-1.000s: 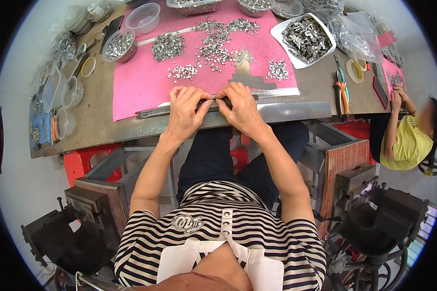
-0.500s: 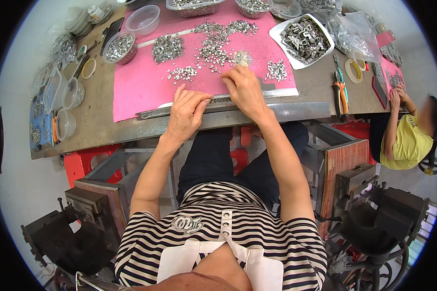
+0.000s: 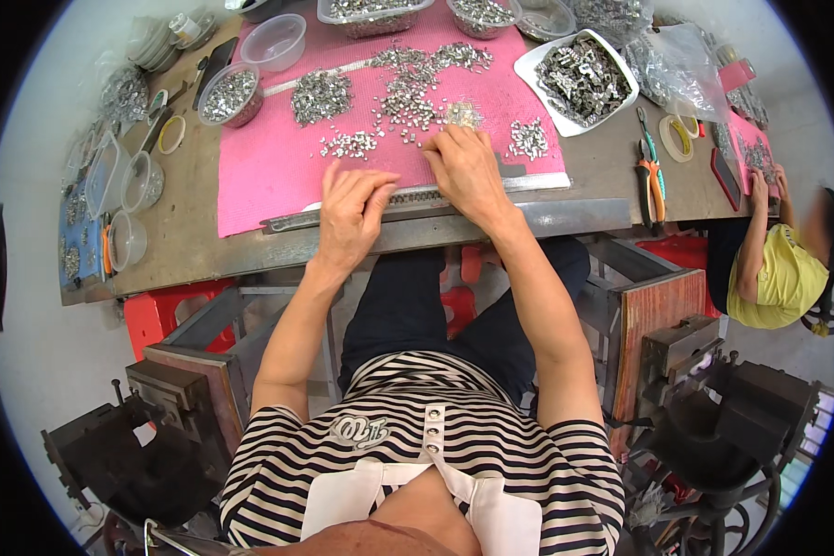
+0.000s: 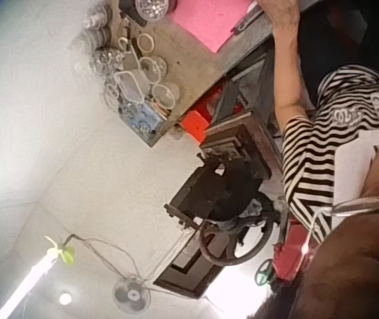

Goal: The person repeatedly picks up small silver-colored metal pieces from a pink mat, places them into a metal jig, and uses a manual press to crimp or shape them. They then remove the processed pieces and place them into a white tray. The process is repeated continuously throughout the clip.

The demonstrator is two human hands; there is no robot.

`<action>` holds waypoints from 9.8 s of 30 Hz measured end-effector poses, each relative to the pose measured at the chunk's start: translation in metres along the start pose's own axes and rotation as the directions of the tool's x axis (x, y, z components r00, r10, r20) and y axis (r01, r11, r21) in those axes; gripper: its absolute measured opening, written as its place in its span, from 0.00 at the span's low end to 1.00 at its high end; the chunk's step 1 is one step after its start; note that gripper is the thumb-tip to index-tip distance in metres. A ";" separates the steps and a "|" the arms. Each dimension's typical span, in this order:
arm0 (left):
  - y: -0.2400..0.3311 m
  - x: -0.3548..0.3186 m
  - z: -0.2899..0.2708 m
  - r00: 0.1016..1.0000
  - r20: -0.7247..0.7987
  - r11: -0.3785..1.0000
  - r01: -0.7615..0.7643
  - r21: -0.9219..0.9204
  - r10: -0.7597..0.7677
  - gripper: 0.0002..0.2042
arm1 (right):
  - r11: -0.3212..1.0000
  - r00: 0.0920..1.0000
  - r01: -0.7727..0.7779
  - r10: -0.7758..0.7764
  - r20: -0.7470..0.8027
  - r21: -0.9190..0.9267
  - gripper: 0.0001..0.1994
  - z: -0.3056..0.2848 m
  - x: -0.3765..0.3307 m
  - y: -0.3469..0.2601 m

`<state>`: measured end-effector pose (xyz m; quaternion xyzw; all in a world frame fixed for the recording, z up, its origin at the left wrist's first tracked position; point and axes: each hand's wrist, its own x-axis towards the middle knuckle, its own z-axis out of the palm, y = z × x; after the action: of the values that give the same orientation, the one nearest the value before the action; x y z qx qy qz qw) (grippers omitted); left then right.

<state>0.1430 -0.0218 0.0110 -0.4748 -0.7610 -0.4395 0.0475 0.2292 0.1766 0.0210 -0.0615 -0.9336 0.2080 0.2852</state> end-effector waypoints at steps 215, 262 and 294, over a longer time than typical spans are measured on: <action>0.000 -0.007 -0.016 0.999 0.001 0.994 0.035 0.101 -0.036 0.06 | 0.968 0.983 -0.167 0.148 0.113 0.187 0.05 0.000 0.006 0.008; -0.028 0.068 0.036 0.993 0.068 0.946 -0.115 0.304 0.099 0.05 | 0.954 0.975 -0.220 0.215 -0.048 -0.202 0.09 0.007 0.013 0.026; 0.026 0.010 0.034 0.993 0.016 0.989 -0.114 0.092 0.113 0.06 | 0.994 0.998 -0.004 0.011 -0.059 0.106 0.03 -0.021 -0.053 -0.015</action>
<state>0.1694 0.0137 0.0109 -0.5171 -0.7525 -0.3978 0.0901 0.2854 0.1583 0.0159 -0.0560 -0.9121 0.2561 0.3151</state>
